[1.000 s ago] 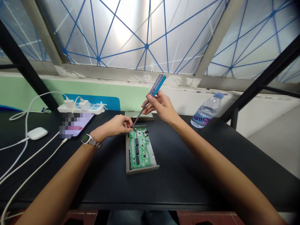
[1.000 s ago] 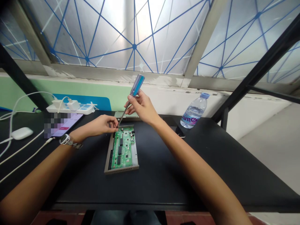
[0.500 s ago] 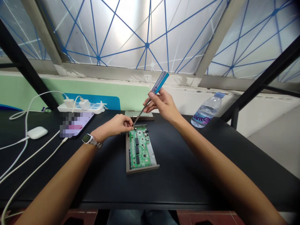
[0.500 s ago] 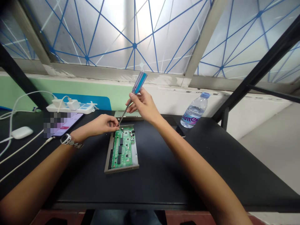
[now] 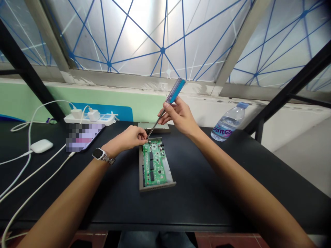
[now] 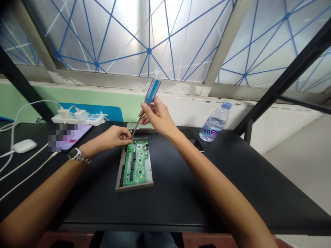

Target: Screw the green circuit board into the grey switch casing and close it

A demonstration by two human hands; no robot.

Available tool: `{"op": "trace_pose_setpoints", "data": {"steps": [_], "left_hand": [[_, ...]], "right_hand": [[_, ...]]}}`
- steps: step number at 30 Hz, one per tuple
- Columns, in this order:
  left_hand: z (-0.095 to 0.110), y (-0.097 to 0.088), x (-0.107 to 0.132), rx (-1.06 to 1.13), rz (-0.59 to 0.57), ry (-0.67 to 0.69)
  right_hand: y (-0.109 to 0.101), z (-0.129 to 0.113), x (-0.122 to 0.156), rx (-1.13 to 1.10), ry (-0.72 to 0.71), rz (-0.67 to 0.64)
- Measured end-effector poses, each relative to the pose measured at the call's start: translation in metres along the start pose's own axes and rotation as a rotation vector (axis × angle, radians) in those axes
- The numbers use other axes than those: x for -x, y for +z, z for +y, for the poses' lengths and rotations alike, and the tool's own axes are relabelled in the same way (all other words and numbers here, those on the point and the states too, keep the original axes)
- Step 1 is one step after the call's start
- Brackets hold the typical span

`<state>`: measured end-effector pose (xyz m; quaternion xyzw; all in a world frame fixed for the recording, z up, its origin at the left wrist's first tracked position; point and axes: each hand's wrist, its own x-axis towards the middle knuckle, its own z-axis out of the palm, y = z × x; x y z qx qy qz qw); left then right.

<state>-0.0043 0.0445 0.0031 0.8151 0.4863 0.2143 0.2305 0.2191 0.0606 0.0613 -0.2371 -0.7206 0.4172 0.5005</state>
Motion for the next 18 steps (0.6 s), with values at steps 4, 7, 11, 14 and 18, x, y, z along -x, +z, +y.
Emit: {"op": "trace_pose_setpoints", "data": {"steps": [4,7,11,14,18], "left_hand": [[-0.001,0.002,-0.001,-0.042,0.028,0.039],[0.002,0.001,-0.001,-0.087,0.035,0.025],[0.009,0.001,0.002,-0.157,0.056,-0.005],[0.012,0.002,0.002,-0.154,0.044,-0.009],[0.008,0.005,0.001,-0.096,0.037,-0.001]], "right_hand": [[0.001,0.0,0.001,0.013,-0.037,-0.004],[0.003,0.001,0.001,0.029,-0.042,-0.001],[0.007,0.002,0.002,0.063,-0.043,0.003],[0.009,0.002,0.002,0.081,-0.049,0.011],[0.009,0.001,0.003,0.101,-0.042,0.03]]}}
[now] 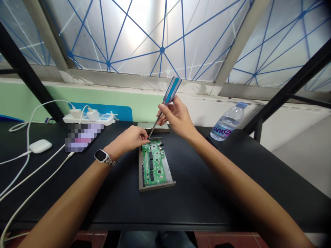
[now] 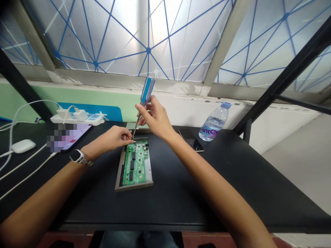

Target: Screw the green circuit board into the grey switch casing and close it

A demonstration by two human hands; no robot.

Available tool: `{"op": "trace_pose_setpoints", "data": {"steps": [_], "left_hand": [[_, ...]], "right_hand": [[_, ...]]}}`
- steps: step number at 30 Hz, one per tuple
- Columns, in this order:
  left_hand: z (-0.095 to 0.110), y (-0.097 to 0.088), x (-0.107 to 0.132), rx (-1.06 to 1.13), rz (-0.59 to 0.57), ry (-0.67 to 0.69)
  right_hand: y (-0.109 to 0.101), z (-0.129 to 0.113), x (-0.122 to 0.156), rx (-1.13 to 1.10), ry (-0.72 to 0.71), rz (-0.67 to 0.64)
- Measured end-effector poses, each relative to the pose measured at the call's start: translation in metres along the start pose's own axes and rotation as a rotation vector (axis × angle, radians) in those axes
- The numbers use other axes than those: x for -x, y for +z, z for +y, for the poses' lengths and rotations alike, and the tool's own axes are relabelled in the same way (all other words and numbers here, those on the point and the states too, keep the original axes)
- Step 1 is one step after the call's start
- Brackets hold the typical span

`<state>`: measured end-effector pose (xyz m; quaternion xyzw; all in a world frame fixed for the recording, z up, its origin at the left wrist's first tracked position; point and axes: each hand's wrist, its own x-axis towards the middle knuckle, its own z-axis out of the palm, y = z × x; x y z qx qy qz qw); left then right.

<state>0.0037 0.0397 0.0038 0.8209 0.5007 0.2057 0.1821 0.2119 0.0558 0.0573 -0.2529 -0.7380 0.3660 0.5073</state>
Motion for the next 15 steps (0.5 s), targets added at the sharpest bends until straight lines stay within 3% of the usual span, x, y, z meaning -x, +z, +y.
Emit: {"op": "trace_pose_setpoints", "data": {"steps": [5,11,15], "left_hand": [[-0.008,-0.006,0.003,-0.082,0.074,-0.034],[-0.011,-0.009,0.008,0.165,-0.217,-0.285],[-0.009,0.0,0.006,0.344,-0.225,-0.308]], "right_hand": [[-0.004,-0.001,0.0,0.023,0.029,0.038],[-0.003,0.002,0.0,0.027,0.038,0.052],[0.0,0.004,0.001,0.025,0.04,0.04]]}}
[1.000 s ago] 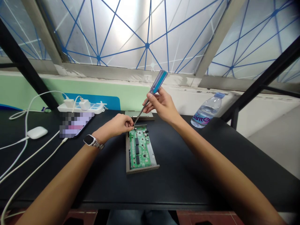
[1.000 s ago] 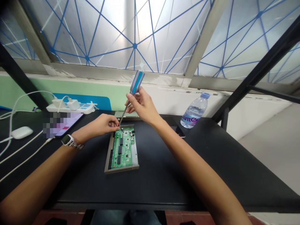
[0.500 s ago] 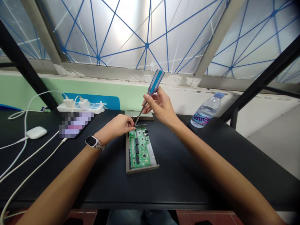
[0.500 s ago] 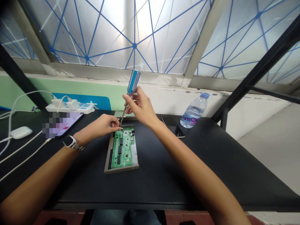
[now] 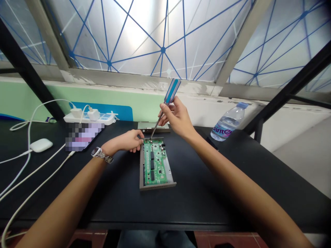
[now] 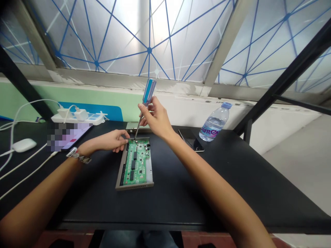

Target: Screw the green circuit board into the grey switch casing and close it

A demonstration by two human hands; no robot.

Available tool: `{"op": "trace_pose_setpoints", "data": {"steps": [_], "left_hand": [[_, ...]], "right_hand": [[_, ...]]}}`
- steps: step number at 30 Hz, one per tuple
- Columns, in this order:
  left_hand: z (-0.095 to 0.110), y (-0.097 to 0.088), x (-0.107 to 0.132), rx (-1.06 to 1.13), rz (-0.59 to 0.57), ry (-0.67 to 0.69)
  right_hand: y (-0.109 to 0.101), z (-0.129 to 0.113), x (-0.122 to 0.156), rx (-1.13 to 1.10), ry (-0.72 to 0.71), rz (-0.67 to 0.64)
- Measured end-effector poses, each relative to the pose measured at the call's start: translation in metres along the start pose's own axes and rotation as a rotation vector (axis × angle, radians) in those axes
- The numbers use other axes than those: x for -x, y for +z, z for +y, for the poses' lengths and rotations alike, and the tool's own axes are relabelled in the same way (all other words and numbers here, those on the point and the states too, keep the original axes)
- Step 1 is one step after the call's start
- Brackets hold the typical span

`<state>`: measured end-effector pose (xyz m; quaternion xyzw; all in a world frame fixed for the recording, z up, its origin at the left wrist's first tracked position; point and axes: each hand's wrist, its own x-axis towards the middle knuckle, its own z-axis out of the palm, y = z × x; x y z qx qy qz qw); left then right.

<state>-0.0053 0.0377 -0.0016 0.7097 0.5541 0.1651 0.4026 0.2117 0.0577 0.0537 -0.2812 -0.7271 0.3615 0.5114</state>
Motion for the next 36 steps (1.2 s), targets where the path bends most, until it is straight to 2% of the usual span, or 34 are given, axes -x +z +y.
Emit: {"op": "trace_pose_setpoints", "data": {"steps": [6,11,22,28,30,33,36], "left_hand": [[0.009,0.016,-0.004,0.078,0.055,0.018],[0.014,0.024,-0.005,0.155,0.057,0.003],[0.012,0.026,-0.009,0.204,0.048,0.023],[0.011,0.028,-0.009,0.151,0.05,0.027],[0.01,0.027,-0.011,0.062,0.112,0.069],[0.012,0.028,-0.013,-0.078,0.33,0.208],[0.018,0.032,-0.014,-0.039,0.469,0.378]], "right_hand": [[0.005,0.007,0.0,0.011,-0.021,-0.028],[0.006,0.011,0.0,0.038,-0.009,-0.029],[0.007,0.01,0.001,0.106,-0.004,-0.034],[0.008,0.011,-0.001,0.123,-0.012,-0.036],[0.009,0.012,-0.001,0.126,-0.011,-0.035],[0.011,0.014,-0.003,0.124,-0.012,-0.039],[0.013,0.015,-0.006,0.118,-0.007,-0.039]]}}
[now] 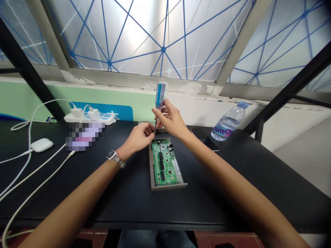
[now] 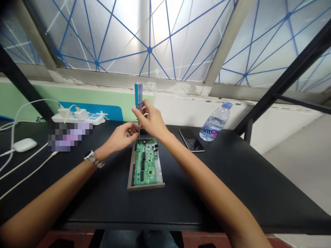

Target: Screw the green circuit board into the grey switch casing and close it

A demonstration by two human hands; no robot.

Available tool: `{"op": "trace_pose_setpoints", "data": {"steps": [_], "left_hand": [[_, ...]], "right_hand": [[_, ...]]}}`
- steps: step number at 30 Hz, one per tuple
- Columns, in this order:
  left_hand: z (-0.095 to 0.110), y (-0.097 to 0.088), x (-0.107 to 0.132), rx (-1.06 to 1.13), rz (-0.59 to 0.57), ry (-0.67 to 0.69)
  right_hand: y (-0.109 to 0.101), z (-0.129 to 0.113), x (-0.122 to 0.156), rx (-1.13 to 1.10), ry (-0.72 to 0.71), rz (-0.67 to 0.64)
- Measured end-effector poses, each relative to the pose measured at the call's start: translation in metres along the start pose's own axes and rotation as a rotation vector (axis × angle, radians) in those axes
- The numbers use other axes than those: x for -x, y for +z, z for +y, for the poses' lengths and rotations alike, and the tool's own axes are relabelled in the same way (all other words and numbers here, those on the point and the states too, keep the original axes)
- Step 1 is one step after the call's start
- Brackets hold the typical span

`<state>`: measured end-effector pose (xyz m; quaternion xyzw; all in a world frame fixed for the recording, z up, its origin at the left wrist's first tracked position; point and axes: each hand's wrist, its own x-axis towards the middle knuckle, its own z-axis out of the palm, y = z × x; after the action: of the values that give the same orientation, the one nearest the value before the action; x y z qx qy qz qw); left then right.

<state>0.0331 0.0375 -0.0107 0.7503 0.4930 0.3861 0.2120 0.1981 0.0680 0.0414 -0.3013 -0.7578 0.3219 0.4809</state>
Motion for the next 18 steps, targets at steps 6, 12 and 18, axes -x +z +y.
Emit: {"op": "trace_pose_setpoints", "data": {"steps": [6,12,18], "left_hand": [[0.008,0.01,0.0,0.165,0.061,0.091],[0.003,0.016,-0.003,0.335,0.144,-0.008],[0.002,0.016,-0.004,0.379,0.139,0.012]], "right_hand": [[0.002,-0.002,-0.001,-0.012,0.011,-0.008],[0.003,-0.002,-0.001,-0.025,0.023,-0.025],[0.004,0.001,-0.002,-0.039,0.027,-0.044]]}}
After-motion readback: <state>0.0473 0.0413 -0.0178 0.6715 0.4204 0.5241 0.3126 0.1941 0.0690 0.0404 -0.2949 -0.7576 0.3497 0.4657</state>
